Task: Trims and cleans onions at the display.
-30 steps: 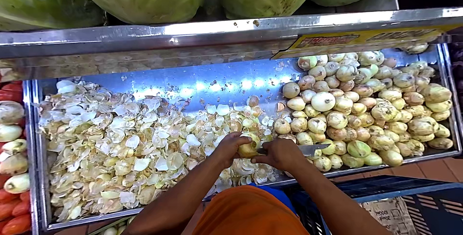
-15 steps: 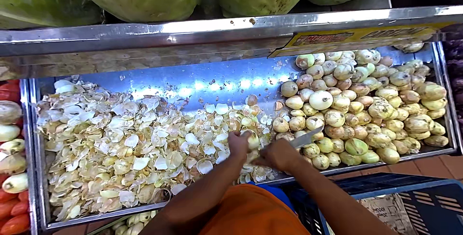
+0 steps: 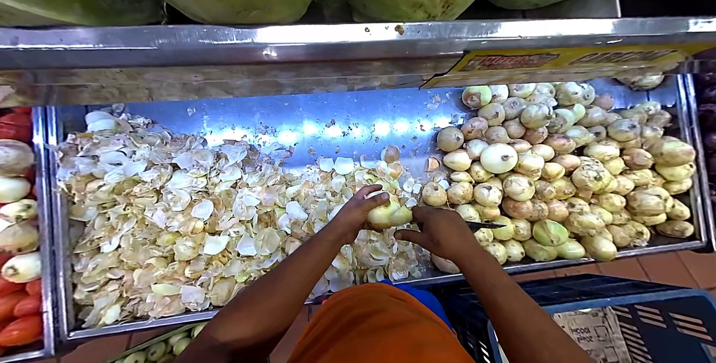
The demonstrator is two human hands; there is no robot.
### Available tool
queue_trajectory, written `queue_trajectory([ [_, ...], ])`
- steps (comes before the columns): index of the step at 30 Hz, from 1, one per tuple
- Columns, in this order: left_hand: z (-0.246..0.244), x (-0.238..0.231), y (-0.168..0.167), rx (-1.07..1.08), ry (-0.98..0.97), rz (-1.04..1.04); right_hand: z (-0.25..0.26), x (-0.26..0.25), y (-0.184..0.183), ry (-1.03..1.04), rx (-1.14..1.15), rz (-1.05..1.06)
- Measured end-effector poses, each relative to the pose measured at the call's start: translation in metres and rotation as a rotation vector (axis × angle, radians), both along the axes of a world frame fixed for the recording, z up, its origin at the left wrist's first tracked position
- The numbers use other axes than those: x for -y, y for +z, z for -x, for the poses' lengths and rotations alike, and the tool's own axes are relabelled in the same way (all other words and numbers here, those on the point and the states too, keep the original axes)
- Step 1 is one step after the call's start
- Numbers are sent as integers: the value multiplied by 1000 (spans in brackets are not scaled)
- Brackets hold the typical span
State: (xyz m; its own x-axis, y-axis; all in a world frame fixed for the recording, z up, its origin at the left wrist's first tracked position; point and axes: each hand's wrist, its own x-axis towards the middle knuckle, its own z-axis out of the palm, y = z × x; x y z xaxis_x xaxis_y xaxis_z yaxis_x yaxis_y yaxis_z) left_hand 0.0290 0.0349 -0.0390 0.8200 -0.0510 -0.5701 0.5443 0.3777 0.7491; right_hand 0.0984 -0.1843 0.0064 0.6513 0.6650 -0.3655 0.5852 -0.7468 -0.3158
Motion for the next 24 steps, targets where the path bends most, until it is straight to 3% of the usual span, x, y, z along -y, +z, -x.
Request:
queue_trajectory([
  [7, 3, 9, 10, -97, -25, -79, -2, -8, 4, 58, 39, 58],
  [13, 2, 19, 4, -249, 97, -66, 16, -6, -17, 244, 348, -132],
  [16, -5, 10, 4, -282, 205, 63, 35, -10, -20, 392, 126, 47],
  [19, -11, -2, 9, -268, 154, 81, 35, -11, -19, 329, -48, 184],
  [22, -7, -10, 14, -234, 66, 48, 21, -6, -2, 155, -96, 82],
  [24, -5, -11, 18, -224, 28, 21, 9, 1, 6, 156, -75, 1],
])
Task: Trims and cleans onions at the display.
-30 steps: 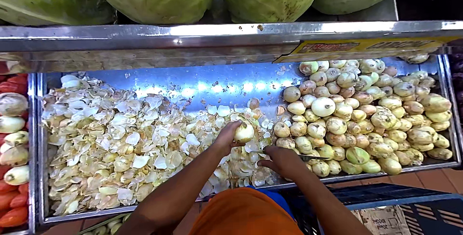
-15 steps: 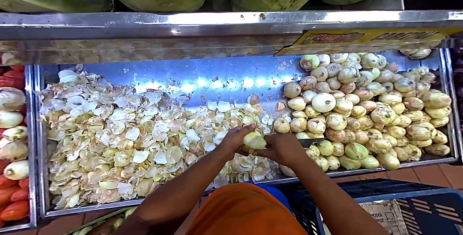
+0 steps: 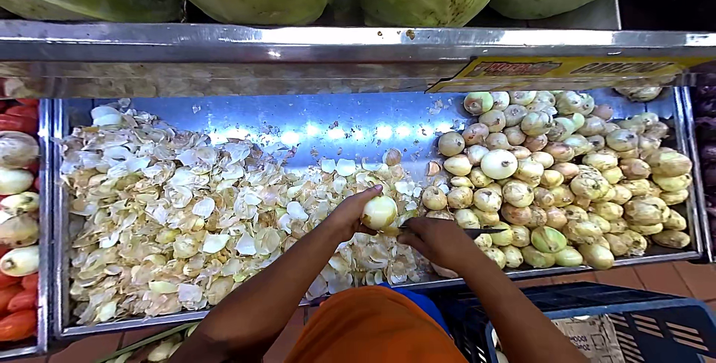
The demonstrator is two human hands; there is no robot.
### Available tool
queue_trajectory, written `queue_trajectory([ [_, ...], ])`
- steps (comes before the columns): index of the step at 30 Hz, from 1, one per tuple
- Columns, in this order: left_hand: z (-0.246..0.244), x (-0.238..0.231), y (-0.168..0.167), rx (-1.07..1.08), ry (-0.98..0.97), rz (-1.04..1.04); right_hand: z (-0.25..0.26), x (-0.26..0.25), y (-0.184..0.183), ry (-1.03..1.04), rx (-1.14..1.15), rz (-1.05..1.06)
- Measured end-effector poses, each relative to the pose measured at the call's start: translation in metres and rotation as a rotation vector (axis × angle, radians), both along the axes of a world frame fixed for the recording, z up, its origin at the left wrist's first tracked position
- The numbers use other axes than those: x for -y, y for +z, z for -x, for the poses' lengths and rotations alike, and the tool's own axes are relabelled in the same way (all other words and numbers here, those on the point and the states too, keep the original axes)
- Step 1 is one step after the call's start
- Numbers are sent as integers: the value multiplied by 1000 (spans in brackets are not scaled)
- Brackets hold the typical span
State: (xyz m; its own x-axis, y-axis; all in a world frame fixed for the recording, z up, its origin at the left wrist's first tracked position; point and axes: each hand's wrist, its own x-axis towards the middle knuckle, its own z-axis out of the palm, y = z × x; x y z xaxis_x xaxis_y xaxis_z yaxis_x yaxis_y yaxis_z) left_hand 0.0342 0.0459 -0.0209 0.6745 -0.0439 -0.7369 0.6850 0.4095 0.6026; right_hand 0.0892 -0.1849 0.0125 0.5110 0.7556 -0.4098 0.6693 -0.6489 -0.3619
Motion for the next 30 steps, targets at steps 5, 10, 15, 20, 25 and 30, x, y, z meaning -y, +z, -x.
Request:
queue_trajectory([
  [5, 2, 2, 4, 43, -51, -31, -16, 6, 7, -14, 201, -73],
  [10, 5, 4, 12, 60, -159, -58, -18, -1, 8, 1, 219, -129],
  [15, 10, 12, 13, -41, -100, 73, -16, -3, -4, 124, 342, -269],
  [20, 6, 10, 6, -39, 249, 258, 9, -14, 0, 319, 229, -46],
  [25, 2, 0, 18, 53, 214, 72, 8, -13, 6, 169, 95, 21],
  [30, 8, -5, 21, 158, 145, -60, -4, -15, 17, -79, 180, -7],
])
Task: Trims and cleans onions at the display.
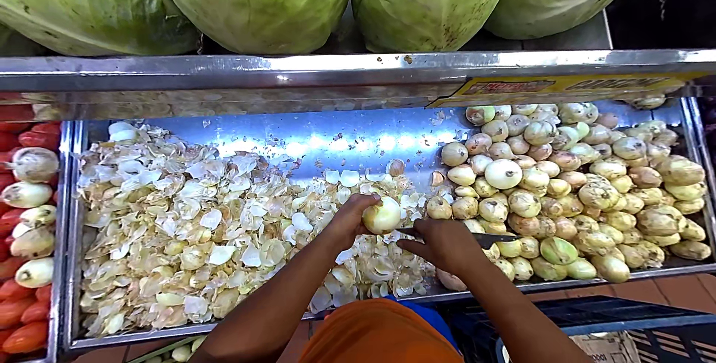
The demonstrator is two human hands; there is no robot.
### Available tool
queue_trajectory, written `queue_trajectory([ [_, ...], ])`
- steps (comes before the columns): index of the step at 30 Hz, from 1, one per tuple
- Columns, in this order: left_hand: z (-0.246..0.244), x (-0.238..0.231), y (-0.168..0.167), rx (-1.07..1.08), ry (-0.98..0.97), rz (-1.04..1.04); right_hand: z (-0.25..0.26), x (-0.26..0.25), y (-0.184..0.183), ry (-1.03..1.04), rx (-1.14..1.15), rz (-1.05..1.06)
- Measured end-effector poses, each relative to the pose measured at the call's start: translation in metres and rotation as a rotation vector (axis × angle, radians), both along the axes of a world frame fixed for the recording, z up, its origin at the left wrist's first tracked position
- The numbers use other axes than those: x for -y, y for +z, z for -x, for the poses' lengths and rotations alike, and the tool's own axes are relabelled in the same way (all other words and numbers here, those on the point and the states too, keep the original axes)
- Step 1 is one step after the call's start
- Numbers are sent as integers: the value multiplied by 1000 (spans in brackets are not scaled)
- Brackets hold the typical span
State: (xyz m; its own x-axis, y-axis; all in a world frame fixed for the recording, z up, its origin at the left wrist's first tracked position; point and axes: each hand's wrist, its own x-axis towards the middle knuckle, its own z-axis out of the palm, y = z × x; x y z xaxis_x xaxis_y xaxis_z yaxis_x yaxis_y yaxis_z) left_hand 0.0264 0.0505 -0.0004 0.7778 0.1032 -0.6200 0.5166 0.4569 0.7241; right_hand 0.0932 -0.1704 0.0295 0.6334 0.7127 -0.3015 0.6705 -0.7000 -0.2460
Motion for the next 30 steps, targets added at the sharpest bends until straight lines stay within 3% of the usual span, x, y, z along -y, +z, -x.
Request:
queue_trajectory([
  [7, 9, 10, -8, 89, -171, -116, -1, -8, 4, -85, -55, 122],
  [12, 13, 25, -16, 53, -111, -94, -1, -11, 4, 9, -135, 199],
  [16, 11, 39, -25, 10, -6, -78, -2, -8, -16, 97, -21, 157],
  [21, 12, 59, -47, -20, 120, -253, 0, 1, -25, 193, 80, 140],
  [24, 8, 65, -71, -63, 181, -415, 13, -1, -25, 200, 11, 203],
  [28, -7, 51, -74, -127, 291, -207, 34, -6, -27, 200, -120, 287],
  [30, -9, 38, -64, -117, 258, -66, 28, -3, -23, 86, -184, 313],
])
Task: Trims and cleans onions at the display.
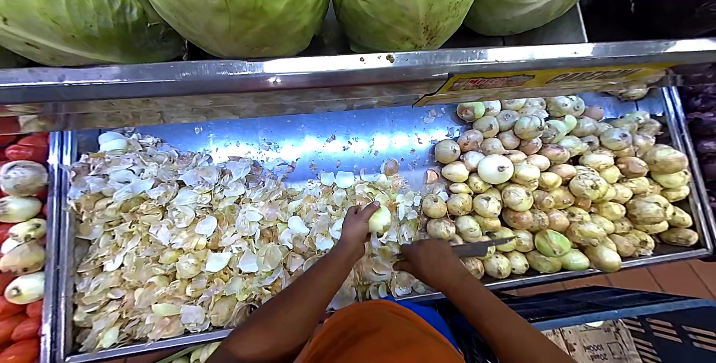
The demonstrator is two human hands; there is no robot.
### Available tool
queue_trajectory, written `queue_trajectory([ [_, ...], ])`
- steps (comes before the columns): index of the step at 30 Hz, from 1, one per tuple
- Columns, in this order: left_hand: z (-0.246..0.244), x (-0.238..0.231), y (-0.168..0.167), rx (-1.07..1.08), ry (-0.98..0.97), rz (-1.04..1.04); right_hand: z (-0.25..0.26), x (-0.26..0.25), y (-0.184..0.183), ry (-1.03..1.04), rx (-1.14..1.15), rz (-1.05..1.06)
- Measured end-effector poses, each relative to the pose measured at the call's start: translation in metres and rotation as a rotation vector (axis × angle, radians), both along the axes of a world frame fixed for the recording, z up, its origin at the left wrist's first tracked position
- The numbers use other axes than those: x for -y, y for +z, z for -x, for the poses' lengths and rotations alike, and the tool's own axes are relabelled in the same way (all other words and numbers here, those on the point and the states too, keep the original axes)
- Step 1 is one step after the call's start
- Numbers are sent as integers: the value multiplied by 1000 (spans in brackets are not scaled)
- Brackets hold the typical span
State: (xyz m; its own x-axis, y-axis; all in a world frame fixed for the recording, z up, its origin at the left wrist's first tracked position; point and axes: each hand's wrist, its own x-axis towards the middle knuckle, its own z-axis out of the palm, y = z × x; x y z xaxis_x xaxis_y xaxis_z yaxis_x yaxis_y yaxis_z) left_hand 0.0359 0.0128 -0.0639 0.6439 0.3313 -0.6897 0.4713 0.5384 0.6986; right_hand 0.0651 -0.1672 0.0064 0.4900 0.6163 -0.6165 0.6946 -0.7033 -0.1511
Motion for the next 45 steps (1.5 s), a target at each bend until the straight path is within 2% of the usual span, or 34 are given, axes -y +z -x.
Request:
queue_trajectory([
  [3, 6, -13, 16, 57, -95, 73, -16, 13, 10, -104, -44, -13],
  [7, 13, -20, 32, 111, -252, 92, -31, 20, 18, -155, -10, -233],
  [13, 17, -13, 44, 124, -397, 42, -42, 10, 14, -36, 110, -327],
  [17, 17, -7, 55, 79, -378, 7, -35, 10, 5, 105, 257, -424],
  [21, 15, -2, 42, 23, -303, 5, -31, 15, -2, 223, 303, -459],
  [25, 3, -9, 34, -45, -121, 66, -6, 11, -3, 251, 55, -215],
  [28, 0, -23, 46, -6, -236, 39, -11, 14, -1, 75, -19, -168],
  [32, 6, -30, 51, 28, -320, 123, -27, 23, 10, -92, 53, -332],
  [34, 7, -30, 48, 54, -346, 195, -34, 26, 10, -125, 139, -455],
  [37, 9, -25, 52, 43, -409, 263, -43, 19, 17, -126, 127, -479],
  [39, 12, -22, 56, 44, -436, 329, -43, 14, 14, -80, 143, -533],
  [43, 16, -19, 58, 56, -382, 410, -32, 12, 2, 88, 380, -729],
  [45, 16, -22, 53, 81, -308, 402, -22, 10, 2, 196, 398, -661],
])
